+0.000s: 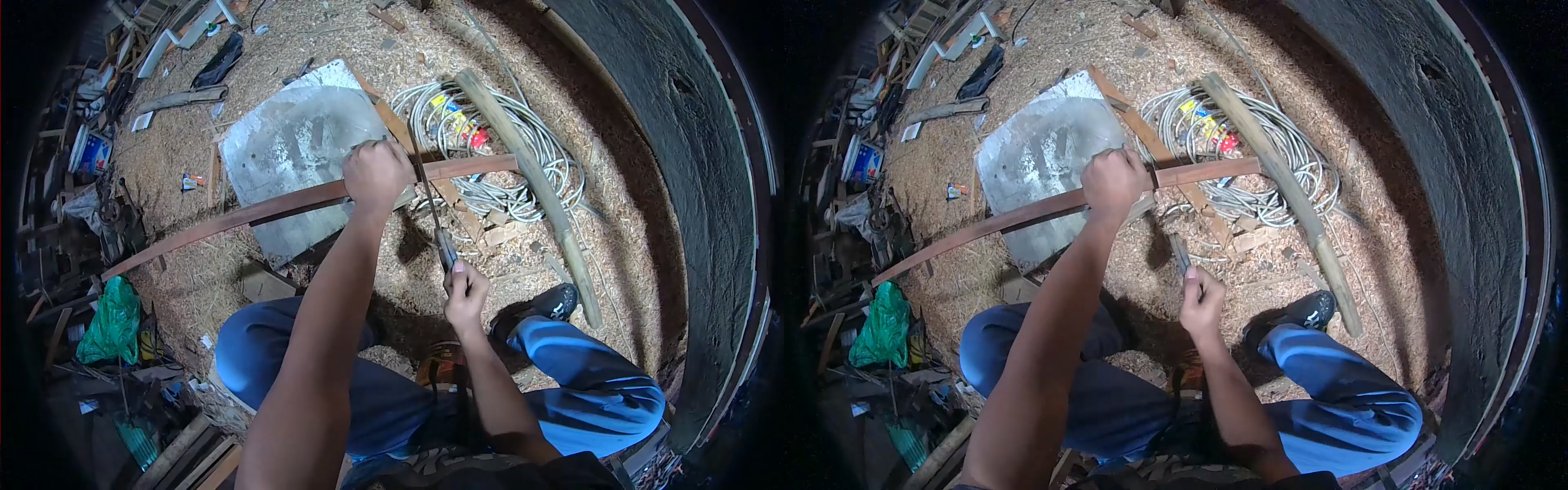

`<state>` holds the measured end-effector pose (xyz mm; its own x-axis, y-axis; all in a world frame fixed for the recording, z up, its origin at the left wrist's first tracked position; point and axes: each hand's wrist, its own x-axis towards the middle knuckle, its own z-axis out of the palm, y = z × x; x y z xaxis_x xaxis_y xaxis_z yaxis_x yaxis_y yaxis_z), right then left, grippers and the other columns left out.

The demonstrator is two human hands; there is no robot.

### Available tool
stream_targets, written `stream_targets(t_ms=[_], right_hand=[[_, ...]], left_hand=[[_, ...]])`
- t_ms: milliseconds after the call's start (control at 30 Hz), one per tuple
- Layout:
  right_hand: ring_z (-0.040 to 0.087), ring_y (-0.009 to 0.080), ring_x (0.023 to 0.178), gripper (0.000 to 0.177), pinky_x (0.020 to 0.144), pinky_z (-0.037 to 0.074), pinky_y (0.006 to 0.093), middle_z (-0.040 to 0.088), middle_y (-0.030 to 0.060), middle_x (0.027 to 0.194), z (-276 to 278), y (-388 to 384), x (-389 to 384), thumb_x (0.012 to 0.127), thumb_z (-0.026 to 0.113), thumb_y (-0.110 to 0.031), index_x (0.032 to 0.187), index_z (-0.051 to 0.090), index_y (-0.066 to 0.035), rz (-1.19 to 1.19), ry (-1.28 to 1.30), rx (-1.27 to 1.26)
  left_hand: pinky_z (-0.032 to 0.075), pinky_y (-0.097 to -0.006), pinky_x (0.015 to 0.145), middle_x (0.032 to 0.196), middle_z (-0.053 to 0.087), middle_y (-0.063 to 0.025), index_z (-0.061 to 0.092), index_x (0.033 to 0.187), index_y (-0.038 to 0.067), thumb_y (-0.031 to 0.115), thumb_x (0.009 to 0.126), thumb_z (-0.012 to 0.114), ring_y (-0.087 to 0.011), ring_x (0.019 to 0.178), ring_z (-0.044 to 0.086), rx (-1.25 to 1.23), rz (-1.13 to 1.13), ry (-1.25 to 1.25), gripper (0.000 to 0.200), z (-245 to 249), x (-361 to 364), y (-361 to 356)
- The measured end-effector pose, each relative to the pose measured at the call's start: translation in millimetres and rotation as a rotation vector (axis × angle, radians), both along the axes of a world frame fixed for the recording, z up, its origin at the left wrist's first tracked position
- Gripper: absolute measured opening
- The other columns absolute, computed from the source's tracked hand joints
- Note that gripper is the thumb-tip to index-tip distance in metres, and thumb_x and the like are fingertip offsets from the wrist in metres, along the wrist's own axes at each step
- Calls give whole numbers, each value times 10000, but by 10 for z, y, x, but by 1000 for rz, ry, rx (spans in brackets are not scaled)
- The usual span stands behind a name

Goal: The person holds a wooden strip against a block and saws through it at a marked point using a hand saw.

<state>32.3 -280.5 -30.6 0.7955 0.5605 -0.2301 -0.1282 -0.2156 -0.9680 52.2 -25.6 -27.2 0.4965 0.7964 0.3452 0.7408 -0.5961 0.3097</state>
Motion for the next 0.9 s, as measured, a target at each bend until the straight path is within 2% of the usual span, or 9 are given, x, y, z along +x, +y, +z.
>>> stream_targets(t_ms=[133,233,433,533,667,733,800,867,900], right_hand=[[378,78,534,431,498,284,311,412,-21,571,70,-392,-279,1053,501,-187,654,463,-29,-33,32,29],[385,81,524,439,493,280,314,417,-4,560,4,-407,-320,1043,512,-220,648,466,-33,-67,-189,59],[377,82,505,427,478,262,295,436,-13,561,-123,-52,-25,1059,479,-189,658,477,-41,-16,-54,47],[373,90,516,415,487,268,308,416,1,556,-8,-459,-344,1038,529,-202,670,471,-20,-73,-150,151],[377,88,517,406,484,269,304,422,0,561,-53,-329,-247,1040,528,-178,674,469,-14,-40,-145,76],[380,81,520,398,482,274,303,431,1,569,-37,12,15,1049,503,-156,677,481,-16,0,-16,79],[394,80,530,392,484,278,300,435,1,575,-29,6,-6,1053,494,-154,686,494,-17,-27,-1,47],[415,86,543,395,492,291,302,444,4,584,26,-256,-203,1054,493,-153,686,503,-10,-35,2,105],[424,86,538,369,491,295,299,452,2,595,-35,-307,-367,1048,504,-128,699,500,-9,-184,-186,273]], left_hand=[[577,-444,688,729,715,-186,714,649,17,183,844,606,-357,655,703,-57,19,62,278,34,31,13],[576,-441,693,727,715,-185,715,652,17,185,847,601,-356,658,703,-54,31,57,281,47,46,4],[570,-442,698,709,708,-179,717,653,21,197,856,599,-349,660,700,-13,33,53,293,35,30,-3],[567,-448,696,706,706,-181,714,648,22,200,850,606,-355,658,696,-61,17,64,289,55,37,2],[565,-446,693,703,704,-182,713,646,22,202,851,605,-356,658,694,-58,22,68,293,10,42,10],[569,-480,629,704,688,-226,719,657,-5,208,882,603,-400,623,688,14,-11,11,330,-19,18,20],[568,-481,630,704,688,-227,720,658,-3,203,879,602,-400,624,687,12,-12,21,324,-31,-3,7],[568,-483,631,703,687,-228,721,659,-2,198,875,601,-401,625,687,15,-6,18,318,-4,25,31],[568,-484,634,700,686,-228,722,661,-3,197,873,600,-402,622,686,4,-11,7,316,4,24,27]])
